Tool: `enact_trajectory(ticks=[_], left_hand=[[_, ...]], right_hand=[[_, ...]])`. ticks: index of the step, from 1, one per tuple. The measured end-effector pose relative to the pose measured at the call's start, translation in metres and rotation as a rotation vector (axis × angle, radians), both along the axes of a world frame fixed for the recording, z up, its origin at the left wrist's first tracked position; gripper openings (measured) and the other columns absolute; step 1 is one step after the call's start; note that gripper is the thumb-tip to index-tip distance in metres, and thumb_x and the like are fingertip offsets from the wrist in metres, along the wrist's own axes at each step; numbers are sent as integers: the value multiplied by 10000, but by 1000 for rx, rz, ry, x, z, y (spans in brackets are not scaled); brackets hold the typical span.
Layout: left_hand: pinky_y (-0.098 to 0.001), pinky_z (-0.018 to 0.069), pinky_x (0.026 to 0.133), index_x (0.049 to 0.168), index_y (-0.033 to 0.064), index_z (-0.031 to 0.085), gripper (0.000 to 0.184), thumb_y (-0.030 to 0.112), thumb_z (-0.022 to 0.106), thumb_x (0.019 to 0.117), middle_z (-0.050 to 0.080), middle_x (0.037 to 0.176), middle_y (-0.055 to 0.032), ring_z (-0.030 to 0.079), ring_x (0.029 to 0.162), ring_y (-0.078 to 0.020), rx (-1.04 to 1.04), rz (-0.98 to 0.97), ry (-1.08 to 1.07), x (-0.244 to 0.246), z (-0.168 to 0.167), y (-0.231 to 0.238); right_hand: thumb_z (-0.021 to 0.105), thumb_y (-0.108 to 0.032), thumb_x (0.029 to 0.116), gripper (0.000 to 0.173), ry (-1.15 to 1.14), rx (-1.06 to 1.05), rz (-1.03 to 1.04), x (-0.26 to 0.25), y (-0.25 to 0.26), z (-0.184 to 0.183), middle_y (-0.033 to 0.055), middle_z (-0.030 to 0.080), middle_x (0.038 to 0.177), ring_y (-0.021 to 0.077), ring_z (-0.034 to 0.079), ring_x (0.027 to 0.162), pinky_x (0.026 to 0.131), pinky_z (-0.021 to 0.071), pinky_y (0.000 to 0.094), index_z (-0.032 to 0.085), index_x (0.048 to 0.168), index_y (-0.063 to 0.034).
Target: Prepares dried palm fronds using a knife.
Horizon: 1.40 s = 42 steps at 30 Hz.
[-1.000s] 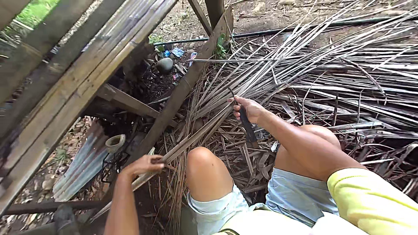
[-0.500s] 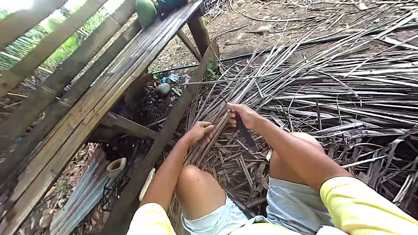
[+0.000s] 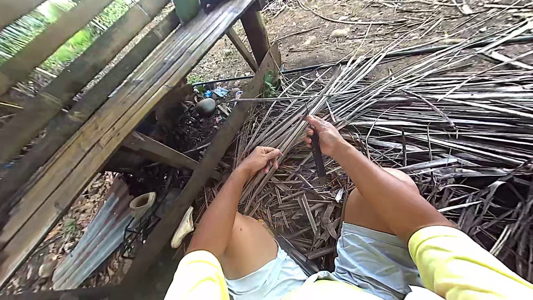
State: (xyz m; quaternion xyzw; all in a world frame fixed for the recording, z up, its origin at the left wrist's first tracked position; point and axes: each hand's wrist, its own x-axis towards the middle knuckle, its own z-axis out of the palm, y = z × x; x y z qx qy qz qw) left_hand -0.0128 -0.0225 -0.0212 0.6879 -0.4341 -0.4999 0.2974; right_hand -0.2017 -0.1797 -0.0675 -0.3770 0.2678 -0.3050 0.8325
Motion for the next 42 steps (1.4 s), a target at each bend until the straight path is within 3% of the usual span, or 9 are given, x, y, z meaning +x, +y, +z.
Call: enact_trajectory(ticks=[4,7,10,11,13,22,27,37,42], left_hand=[[-197,416,419,1078,-44,708,285,175,526,1094,744,775,-69,498,430,-40,-65,104,-95,1,2,-1],[-250,416,455,1154,-23,708,283,192,535,1093,738,804,-78,484,458,-71,-135,120,-315,-1,0,-4],[-392,548,704,1304,30,687,333,213,488,1109,759,910,-102,670,705,-185,-165,84,-540,-6,2,-11],[-452,564,844,1333,26,674,346,205,479,1110,763,933,-123,715,814,-232,-177,71,-587,-9,2,-13],[-492,546,922,1352,9,658,362,204,465,1115,753,936,-153,721,873,-282,-187,60,-630,-13,1,-15],[-542,530,845,981,-38,702,302,134,472,1073,699,854,-184,689,845,-331,-152,50,-699,-22,0,-20],[-527,521,825,897,-58,675,307,112,480,1063,674,831,-197,674,833,-328,-156,30,-677,-26,-2,-22],[-509,541,808,1086,-14,726,319,164,462,1092,695,828,-171,674,776,-305,-27,1,-676,-39,8,-15],[-460,549,742,1094,0,731,306,174,480,1096,673,771,-138,645,693,-255,-9,-18,-630,-38,23,2]], right_hand=[[380,-297,1128,339,69,-130,40,-1,7,5,-40,476,652,85,493,476,450,485,245,561,1345,-109],[413,-236,1118,378,173,-322,168,-2,24,10,-26,495,686,86,485,490,459,471,249,518,1448,-83],[450,-205,1106,438,255,-449,291,-1,43,7,5,521,703,99,471,482,448,453,262,461,1532,-106],[457,-201,1105,456,270,-474,317,0,47,7,10,522,690,100,464,471,442,443,263,438,1553,-116],[457,-196,1106,485,278,-488,347,2,52,7,12,508,664,97,450,451,432,432,257,394,1581,-121],[421,-186,1116,503,276,-456,419,5,56,1,6,493,663,98,459,481,465,437,254,341,1611,-146],[453,-176,1108,517,301,-454,351,9,57,-6,6,487,661,86,442,459,439,426,243,332,1606,-110],[497,-225,1098,484,389,-496,171,21,40,-24,28,532,689,105,445,494,479,426,279,434,1553,-75],[496,-244,1100,503,302,-212,15,14,10,-23,12,523,711,105,471,477,431,442,258,390,1581,-146]])
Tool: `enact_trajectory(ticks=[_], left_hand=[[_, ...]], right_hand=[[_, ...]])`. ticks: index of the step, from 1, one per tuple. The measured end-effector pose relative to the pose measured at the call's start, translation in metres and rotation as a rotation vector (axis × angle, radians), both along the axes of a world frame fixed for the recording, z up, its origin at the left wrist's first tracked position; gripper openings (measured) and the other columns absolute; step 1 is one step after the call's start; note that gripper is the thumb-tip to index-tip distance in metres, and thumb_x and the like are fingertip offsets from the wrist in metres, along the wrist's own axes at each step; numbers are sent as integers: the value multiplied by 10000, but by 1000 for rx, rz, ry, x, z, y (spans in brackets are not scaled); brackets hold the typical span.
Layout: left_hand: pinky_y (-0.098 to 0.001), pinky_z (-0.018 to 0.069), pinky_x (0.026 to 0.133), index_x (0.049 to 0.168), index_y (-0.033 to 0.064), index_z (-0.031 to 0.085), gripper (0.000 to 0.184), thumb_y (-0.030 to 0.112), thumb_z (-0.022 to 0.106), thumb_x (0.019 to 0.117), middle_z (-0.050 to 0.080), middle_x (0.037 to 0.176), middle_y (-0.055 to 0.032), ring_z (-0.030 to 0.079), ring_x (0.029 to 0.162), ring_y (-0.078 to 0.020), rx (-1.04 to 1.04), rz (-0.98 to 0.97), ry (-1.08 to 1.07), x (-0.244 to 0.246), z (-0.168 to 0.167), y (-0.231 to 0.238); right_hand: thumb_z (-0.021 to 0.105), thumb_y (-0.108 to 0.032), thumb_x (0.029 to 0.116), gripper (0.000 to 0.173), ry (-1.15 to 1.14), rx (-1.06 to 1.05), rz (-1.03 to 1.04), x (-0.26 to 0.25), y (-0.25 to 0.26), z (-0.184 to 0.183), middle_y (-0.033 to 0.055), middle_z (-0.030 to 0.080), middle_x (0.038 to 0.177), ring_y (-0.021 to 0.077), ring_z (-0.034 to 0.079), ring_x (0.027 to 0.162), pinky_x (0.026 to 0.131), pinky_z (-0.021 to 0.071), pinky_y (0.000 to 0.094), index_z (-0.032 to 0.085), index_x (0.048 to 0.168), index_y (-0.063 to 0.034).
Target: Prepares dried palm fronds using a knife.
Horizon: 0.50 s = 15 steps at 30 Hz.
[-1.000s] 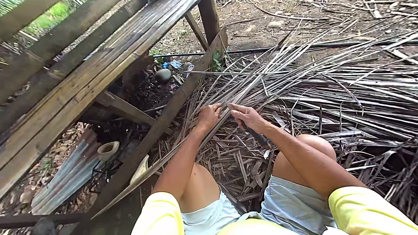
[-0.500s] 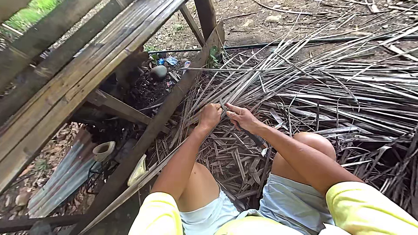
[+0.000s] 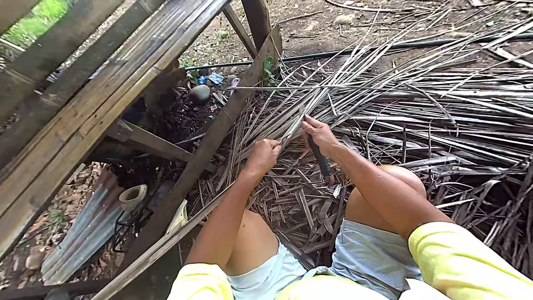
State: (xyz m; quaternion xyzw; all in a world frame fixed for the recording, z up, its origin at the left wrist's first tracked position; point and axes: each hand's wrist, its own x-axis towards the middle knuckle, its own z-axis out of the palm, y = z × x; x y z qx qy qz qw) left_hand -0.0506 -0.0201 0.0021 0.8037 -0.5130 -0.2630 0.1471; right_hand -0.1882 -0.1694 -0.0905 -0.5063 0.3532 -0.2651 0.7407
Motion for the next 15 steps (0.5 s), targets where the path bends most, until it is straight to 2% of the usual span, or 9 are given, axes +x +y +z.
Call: enact_trajectory(ticks=[3,8,11,12,15], left_hand=[[-386,531,677,1140,12,738,289,172,500,1099,658,736,-101,598,625,-189,-34,-8,45,6,12,13],[-279,460,564,1157,16,745,265,167,538,1089,595,656,-41,503,533,-100,-100,3,137,24,20,31],[-246,455,551,1168,12,740,252,149,547,1083,587,639,-16,495,518,-70,-102,5,166,34,25,42],[-233,449,542,1159,12,743,244,142,553,1079,587,636,-9,490,513,-58,-112,14,173,38,24,45],[-216,433,531,1144,13,747,229,123,559,1073,582,628,-1,476,506,-44,-125,37,174,48,23,52]], right_hand=[[494,-239,1100,502,-52,59,-89,-12,-19,7,4,521,698,113,499,473,421,466,267,375,1584,-178],[489,-260,1101,450,-71,73,-173,-33,-45,10,-6,531,724,109,520,501,443,490,268,424,1544,-219],[484,-262,1101,426,-80,78,-245,-49,-58,11,-23,545,758,81,516,498,438,484,242,438,1523,-222],[492,-262,1099,403,-82,68,-263,-56,-63,10,-26,554,785,76,521,517,460,488,242,457,1496,-209],[511,-287,1090,239,-77,9,-300,-79,-76,7,-42,557,732,71,559,516,475,528,240,530,1292,-162]])
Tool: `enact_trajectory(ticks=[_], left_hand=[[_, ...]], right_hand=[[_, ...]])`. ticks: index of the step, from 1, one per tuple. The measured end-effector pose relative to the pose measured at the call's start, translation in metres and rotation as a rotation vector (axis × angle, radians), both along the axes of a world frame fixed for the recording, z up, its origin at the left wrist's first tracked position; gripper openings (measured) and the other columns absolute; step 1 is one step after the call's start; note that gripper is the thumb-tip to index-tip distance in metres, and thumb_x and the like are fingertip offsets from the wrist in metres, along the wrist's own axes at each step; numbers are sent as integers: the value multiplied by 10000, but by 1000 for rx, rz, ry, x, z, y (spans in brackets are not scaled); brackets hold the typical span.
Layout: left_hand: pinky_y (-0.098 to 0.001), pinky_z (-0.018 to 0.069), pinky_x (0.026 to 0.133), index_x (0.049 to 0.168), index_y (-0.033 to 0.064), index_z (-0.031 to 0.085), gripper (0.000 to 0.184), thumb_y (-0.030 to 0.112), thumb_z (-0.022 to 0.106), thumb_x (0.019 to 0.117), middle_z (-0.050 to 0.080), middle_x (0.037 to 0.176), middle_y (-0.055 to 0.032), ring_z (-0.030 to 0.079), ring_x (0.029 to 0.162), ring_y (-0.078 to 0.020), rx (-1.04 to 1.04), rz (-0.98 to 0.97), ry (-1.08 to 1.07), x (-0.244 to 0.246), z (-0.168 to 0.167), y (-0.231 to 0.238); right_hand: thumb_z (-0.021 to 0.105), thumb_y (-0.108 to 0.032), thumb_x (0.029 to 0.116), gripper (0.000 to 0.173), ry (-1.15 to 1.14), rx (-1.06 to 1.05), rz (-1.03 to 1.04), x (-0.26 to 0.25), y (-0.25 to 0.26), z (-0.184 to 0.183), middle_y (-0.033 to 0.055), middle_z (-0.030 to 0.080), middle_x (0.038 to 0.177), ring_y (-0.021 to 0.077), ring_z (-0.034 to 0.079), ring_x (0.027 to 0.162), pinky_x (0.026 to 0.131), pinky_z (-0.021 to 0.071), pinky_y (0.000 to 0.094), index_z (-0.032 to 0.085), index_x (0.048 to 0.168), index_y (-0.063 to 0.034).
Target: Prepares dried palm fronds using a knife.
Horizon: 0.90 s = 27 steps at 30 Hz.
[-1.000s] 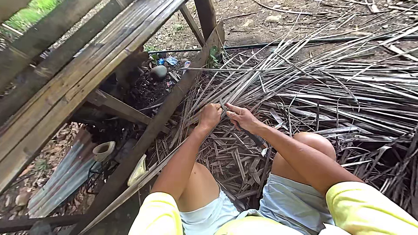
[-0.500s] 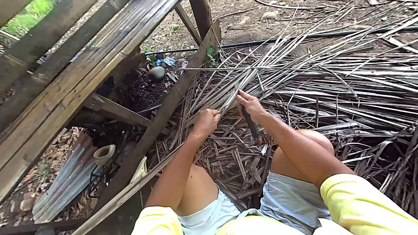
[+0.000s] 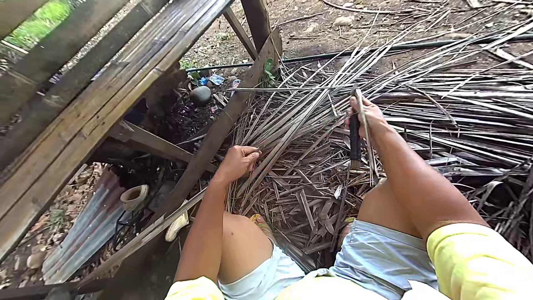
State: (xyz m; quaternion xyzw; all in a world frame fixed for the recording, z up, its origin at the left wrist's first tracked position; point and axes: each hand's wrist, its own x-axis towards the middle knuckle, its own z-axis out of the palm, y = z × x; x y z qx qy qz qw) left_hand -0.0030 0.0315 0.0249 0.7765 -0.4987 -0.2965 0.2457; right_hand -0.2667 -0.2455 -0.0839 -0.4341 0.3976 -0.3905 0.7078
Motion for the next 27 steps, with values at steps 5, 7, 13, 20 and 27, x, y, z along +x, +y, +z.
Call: enact_trajectory(ticks=[5,7,13,20,27], left_hand=[[-223,418,521,1140,12,748,229,126,562,1073,574,615,-9,467,499,-57,14,97,11,18,-2,8],[-232,392,508,1150,13,744,237,136,556,1077,566,612,-11,446,494,-65,21,156,-8,26,-5,10],[-280,406,536,1195,17,728,267,163,530,1090,581,645,-37,454,520,-99,34,311,-58,49,-14,12],[-216,304,430,1198,-4,704,273,161,511,1098,552,608,-18,382,444,-52,57,231,168,7,-15,-21],[-267,390,490,1386,24,637,341,155,522,1093,594,673,-53,440,490,-100,10,122,79,-24,-22,-42]], right_hand=[[456,-330,1108,378,52,50,-401,-36,-25,-8,-18,507,797,94,514,538,487,497,274,423,1455,-184],[417,-353,1118,385,57,41,-586,-52,-32,-3,-7,489,813,93,497,533,493,485,265,386,1467,-194],[395,-364,1121,239,41,155,-636,-66,-16,21,-13,513,801,82,525,548,525,516,261,463,1239,-167],[457,-199,1104,408,218,-195,470,28,99,35,9,553,744,98,506,523,484,478,274,486,1495,-83],[500,-150,1089,505,83,-186,707,66,124,15,42,583,755,102,510,517,472,458,251,404,1584,-162]])
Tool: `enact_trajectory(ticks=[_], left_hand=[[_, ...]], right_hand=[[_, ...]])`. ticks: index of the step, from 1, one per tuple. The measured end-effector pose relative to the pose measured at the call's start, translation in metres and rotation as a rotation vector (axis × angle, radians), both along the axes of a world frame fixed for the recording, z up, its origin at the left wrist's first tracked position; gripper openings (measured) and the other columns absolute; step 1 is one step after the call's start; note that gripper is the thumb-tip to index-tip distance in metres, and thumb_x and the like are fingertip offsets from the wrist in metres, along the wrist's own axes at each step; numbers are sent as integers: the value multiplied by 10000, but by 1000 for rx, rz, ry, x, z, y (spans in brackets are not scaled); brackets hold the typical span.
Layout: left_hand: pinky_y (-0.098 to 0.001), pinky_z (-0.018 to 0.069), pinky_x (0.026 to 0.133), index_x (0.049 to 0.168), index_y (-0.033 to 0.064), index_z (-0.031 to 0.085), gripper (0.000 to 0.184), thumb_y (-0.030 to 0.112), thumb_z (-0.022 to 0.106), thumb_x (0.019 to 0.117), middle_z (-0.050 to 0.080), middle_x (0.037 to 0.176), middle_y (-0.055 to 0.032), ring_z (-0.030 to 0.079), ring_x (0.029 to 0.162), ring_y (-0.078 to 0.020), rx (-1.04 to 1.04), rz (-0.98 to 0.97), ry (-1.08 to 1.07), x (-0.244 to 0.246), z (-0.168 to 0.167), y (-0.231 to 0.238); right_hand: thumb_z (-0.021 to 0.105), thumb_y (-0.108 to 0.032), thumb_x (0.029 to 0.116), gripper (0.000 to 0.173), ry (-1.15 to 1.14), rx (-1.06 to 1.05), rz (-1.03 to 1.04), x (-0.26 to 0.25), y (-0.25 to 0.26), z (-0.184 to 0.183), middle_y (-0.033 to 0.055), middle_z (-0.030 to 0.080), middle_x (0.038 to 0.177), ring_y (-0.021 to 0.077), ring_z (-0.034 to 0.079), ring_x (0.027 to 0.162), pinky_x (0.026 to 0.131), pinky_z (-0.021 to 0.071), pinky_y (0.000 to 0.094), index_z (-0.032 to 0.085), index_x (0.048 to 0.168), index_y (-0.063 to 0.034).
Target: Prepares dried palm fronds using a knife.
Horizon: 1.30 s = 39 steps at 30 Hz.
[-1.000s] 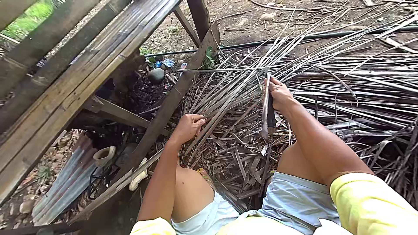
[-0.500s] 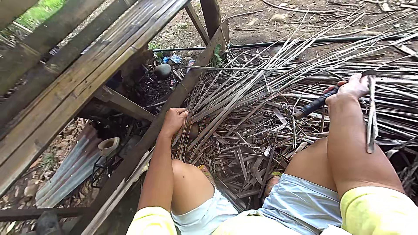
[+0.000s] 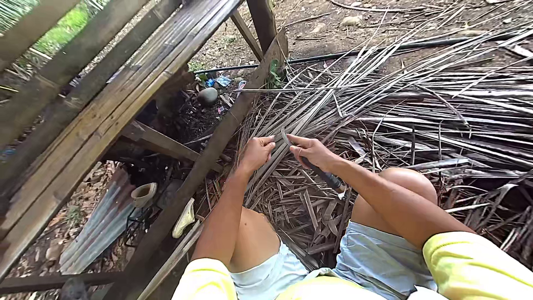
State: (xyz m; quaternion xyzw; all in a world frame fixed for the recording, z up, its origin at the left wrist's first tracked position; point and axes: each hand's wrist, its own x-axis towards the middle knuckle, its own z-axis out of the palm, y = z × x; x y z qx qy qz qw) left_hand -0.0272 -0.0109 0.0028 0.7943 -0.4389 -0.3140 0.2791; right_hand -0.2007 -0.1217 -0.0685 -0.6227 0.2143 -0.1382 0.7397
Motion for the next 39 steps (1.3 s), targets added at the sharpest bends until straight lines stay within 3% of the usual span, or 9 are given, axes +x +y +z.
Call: enact_trajectory(ticks=[2,5,7,10,17,24,28,33,39], left_hand=[[-385,526,678,1379,36,650,345,165,509,1091,691,837,-130,583,633,-194,12,-20,-181,-5,-2,-4],[-506,549,890,1407,65,638,369,190,475,1100,733,1098,-184,703,913,-305,82,-49,-312,-11,-1,-7],[-543,516,998,1396,68,645,368,178,462,1097,718,1221,-187,696,1108,-337,132,-75,-353,-14,0,-8],[-581,486,1049,1386,79,650,364,177,447,1100,697,1287,-183,657,1219,-356,191,-129,-436,-19,1,-7],[-598,495,1021,1439,127,618,384,189,433,1108,700,1283,-184,662,1206,-382,242,-213,-547,-37,8,-4],[-551,471,1087,1388,72,654,355,170,482,1094,702,1299,-169,657,1235,-333,113,-226,-360,-33,12,2],[-538,474,1087,1400,72,645,361,164,475,1096,707,1287,-175,663,1227,-335,108,-173,-413,-34,16,4],[-607,542,863,1461,133,595,402,145,430,1095,730,1084,-240,708,1023,-442,265,-174,-729,-52,11,0],[-533,563,661,1417,51,618,409,15,468,1038,728,953,-217,722,800,-400,195,-208,-898,-72,1,2]], right_hand=[[489,-157,1094,527,-7,27,5,5,-1,0,48,573,751,114,514,509,459,462,257,368,1605,-197],[497,-150,1090,530,-15,14,1,7,-1,-1,47,562,719,111,501,488,443,450,255,372,1603,-185],[510,-139,1083,527,-16,-3,8,6,0,-2,43,571,713,101,497,489,451,445,246,385,1594,-162],[514,-138,1081,523,-5,5,9,4,2,-4,43,573,703,91,478,479,445,422,235,392,1590,-149],[508,-126,1082,520,-3,33,-21,-3,-2,-8,37,578,737,91,513,516,472,455,236,388,1588,-137],[490,-170,1096,505,-24,228,-212,-11,-23,-5,22,560,741,106,522,503,450,479,249,389,1591,-191],[489,-112,1086,543,-31,136,-106,-16,-19,2,42,587,751,100,531,506,464,482,241,348,1606,-183],[475,-126,1092,527,-1,108,29,-14,0,4,28,561,735,91,506,509,466,454,226,359,1603,-173],[503,-137,1086,495,32,131,-28,-13,-4,-1,32,562,732,89,494,496,446,435,223,413,1572,-133]])
